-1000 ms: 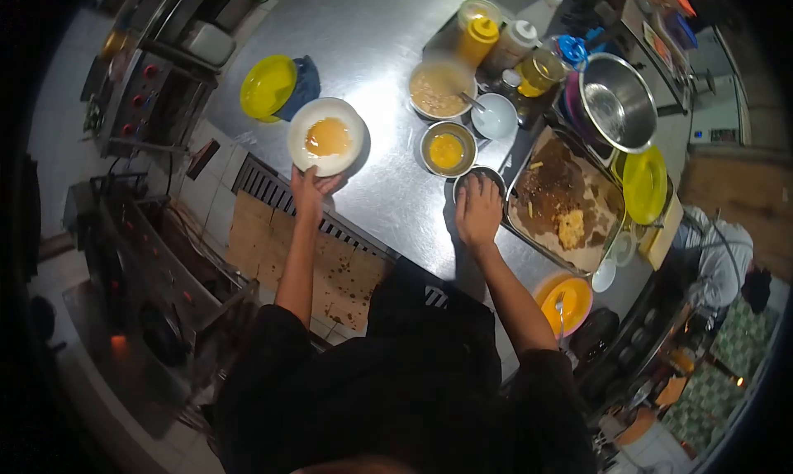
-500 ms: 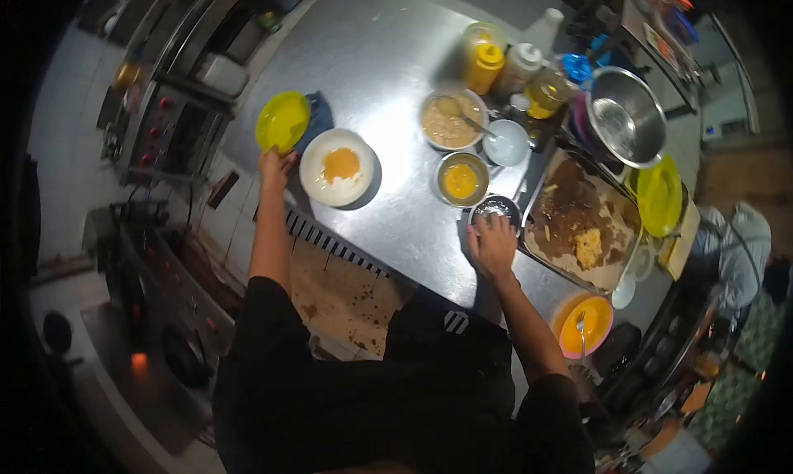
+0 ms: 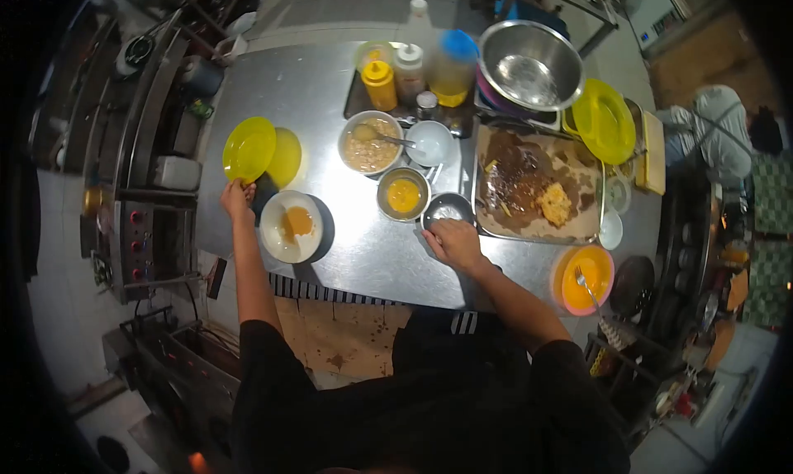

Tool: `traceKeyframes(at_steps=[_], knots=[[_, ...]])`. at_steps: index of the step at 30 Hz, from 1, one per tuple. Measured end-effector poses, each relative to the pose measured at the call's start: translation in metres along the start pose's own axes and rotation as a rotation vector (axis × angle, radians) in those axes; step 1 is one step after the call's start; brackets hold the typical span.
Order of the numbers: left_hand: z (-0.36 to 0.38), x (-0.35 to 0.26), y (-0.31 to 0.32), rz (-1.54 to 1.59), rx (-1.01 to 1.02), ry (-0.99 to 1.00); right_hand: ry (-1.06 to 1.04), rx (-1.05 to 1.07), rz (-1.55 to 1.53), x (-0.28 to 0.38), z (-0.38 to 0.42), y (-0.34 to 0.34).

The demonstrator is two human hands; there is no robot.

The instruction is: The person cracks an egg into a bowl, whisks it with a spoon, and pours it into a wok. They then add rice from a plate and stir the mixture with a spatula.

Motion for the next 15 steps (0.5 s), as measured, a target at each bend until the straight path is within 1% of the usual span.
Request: traceKeyframes(at_steps=[2,4,5,6,8,10,12,14,15], knots=[[0.001,0.013,0.037,-0.012,0.093,-0.055,0.060,-0.020,-0.035,-0.004,0.002,-0.002],[0.001,0.023,0.068,0.020,0.158,-0.166,0.082,0.028,-0.057,-0.009,0.002,0.002],[0.001,0.027,0.079,0.012,0.170,-0.172,0.139,0.064,-0.081,-0.010,0.000,0.002],[0.001,0.032,0.090,0.008,0.189,-0.189,0.149,0.062,-0.080,-0.010,-0.002,0.001],[0.001,0.042,0.104,-0.003,0.208,-0.212,0.320,0.123,-0.112,-0.013,-0.004,0.001],[0.000,0.053,0.114,-0.014,0.200,-0.235,0.354,0.112,-0.119,-0.012,-0.007,0.000],[0.006,0.051,0.120,-0.006,0.215,-0.255,0.420,0.120,-0.097,-0.012,-0.009,0.000],[0.012,0.047,0.123,-0.003,0.231,-0.274,0.440,0.091,-0.094,-0.010,-0.010,0.002],[0.014,0.044,0.123,-0.009,0.219,-0.286,0.500,0.107,-0.065,-0.010,-0.011,0.003]])
Point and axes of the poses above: each hand's wrist, its own z-axis away from the middle knuckle, its own y-axis out of the palm, x = y × z, the point moved 2 cm from there along -z, towards the middle knuckle, and after that the axes turned 4 degrees about y, right-handed, at the moved point
